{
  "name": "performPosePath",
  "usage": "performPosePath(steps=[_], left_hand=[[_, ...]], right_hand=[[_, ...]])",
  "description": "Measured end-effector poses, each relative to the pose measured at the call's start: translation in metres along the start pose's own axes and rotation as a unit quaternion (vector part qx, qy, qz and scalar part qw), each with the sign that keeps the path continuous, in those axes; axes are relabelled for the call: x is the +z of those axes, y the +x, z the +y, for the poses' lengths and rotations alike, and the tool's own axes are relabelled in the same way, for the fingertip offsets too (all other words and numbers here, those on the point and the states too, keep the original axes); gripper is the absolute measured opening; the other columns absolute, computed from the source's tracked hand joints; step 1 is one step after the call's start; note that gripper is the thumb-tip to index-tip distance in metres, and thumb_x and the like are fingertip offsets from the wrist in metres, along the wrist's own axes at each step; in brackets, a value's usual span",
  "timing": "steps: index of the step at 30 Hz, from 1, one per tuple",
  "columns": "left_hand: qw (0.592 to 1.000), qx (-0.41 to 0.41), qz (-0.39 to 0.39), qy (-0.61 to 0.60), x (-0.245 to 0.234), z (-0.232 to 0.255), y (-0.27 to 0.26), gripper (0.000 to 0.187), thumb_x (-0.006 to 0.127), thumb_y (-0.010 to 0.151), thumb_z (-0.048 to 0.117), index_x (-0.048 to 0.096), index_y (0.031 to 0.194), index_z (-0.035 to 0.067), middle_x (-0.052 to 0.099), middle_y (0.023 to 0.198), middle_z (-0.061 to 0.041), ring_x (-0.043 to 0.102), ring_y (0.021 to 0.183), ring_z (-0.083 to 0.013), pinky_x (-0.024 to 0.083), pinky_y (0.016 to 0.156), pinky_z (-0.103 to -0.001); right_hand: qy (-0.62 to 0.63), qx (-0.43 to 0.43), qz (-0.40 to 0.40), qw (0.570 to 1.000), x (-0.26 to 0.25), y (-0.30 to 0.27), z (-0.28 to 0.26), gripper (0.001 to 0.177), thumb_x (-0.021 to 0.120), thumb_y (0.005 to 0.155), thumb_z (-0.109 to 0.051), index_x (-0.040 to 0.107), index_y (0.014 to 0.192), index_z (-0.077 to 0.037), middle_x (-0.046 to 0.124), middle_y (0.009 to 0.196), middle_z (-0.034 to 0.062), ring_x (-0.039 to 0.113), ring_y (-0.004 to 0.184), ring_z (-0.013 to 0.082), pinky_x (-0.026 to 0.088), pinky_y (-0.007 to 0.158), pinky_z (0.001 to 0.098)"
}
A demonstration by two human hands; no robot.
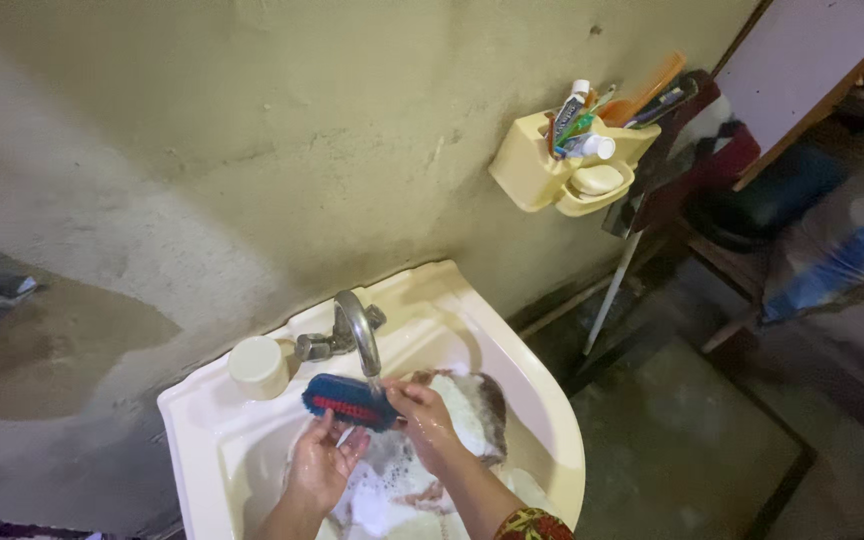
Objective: The person washes two pieces of cloth in a sink by scrubbing them with a brush and soap, then rinsing them under running water.
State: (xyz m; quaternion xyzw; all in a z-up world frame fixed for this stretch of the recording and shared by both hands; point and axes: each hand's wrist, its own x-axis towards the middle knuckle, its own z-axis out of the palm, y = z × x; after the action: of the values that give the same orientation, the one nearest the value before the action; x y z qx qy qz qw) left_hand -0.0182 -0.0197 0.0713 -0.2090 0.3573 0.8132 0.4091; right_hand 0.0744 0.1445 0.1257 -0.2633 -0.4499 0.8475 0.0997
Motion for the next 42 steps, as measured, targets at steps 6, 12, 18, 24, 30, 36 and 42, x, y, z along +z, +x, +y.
performPosePath(steps=[6,12,18,24,30,36,42], left_hand=[[0.998,0.041,-0.047,-0.008,-0.026,-0.012,0.029,0.027,0.066,0.098,0.032,0.058,0.110,0.009,0.068,0.098,-0.011,0.067,0.096,-0.0276,0.054,0.092,-0.043],[0.998,0.009,-0.057,-0.025,-0.016,-0.009,0.022,0.035,0.060,0.098,0.036,0.062,0.119,0.007,0.074,0.108,-0.008,0.071,0.104,-0.0231,0.054,0.093,-0.040],[0.998,-0.026,-0.056,0.007,-0.034,-0.023,0.019,0.041,0.059,0.094,0.040,0.064,0.120,0.010,0.074,0.107,-0.007,0.070,0.102,-0.0237,0.053,0.093,-0.041],[0.993,-0.089,-0.004,0.081,-0.034,-0.031,0.015,0.055,0.062,0.089,0.054,0.062,0.122,0.010,0.071,0.107,-0.011,0.069,0.102,-0.0276,0.054,0.092,-0.043],[0.996,-0.024,-0.003,0.083,-0.014,-0.023,-0.003,0.042,0.064,0.093,0.040,0.058,0.127,0.015,0.067,0.115,-0.010,0.067,0.108,-0.0296,0.053,0.093,-0.045],[0.994,0.028,-0.034,0.099,0.008,-0.022,-0.018,0.041,0.062,0.095,0.015,0.046,0.133,0.018,0.064,0.122,-0.006,0.065,0.110,-0.0269,0.053,0.097,-0.048],[0.975,0.044,-0.036,0.213,0.053,-0.018,-0.030,0.052,0.060,0.092,0.013,0.045,0.140,0.024,0.063,0.122,-0.004,0.063,0.102,-0.0213,0.053,0.089,-0.043]], right_hand=[[0.043,-0.046,-0.031,0.998,0.001,0.000,0.000,0.032,0.063,0.097,-0.014,0.068,0.126,0.000,0.074,0.116,0.0050,0.069,0.105,0.0175,0.054,0.097,0.0366],[-0.052,-0.047,-0.055,0.996,0.020,-0.008,-0.014,0.054,0.054,0.093,-0.006,0.057,0.145,-0.017,0.072,0.114,-0.0014,0.063,0.097,0.0103,0.050,0.092,0.0294],[-0.120,-0.065,-0.051,0.989,0.004,0.002,0.005,0.047,0.057,0.094,-0.004,0.062,0.141,-0.008,0.069,0.105,0.0028,0.062,0.092,0.0114,0.050,0.083,0.0289],[-0.213,-0.114,0.006,0.970,-0.007,0.020,0.016,0.038,0.056,0.097,-0.006,0.064,0.134,-0.006,0.066,0.099,0.0014,0.062,0.083,0.0129,0.056,0.073,0.0278],[-0.193,-0.096,-0.001,0.976,-0.003,0.003,-0.014,0.036,0.056,0.096,-0.008,0.067,0.130,-0.008,0.066,0.094,0.0014,0.058,0.080,0.0124,0.050,0.069,0.0279],[-0.214,-0.145,0.042,0.965,-0.012,-0.021,-0.022,0.034,0.064,0.094,-0.022,0.069,0.124,-0.007,0.067,0.097,0.0002,0.060,0.088,0.0111,0.048,0.080,0.0302],[-0.299,-0.024,0.031,0.954,-0.030,-0.038,-0.017,0.045,0.074,0.087,-0.036,0.065,0.125,-0.013,0.067,0.098,0.0032,0.060,0.083,0.0143,0.050,0.071,0.0304]])
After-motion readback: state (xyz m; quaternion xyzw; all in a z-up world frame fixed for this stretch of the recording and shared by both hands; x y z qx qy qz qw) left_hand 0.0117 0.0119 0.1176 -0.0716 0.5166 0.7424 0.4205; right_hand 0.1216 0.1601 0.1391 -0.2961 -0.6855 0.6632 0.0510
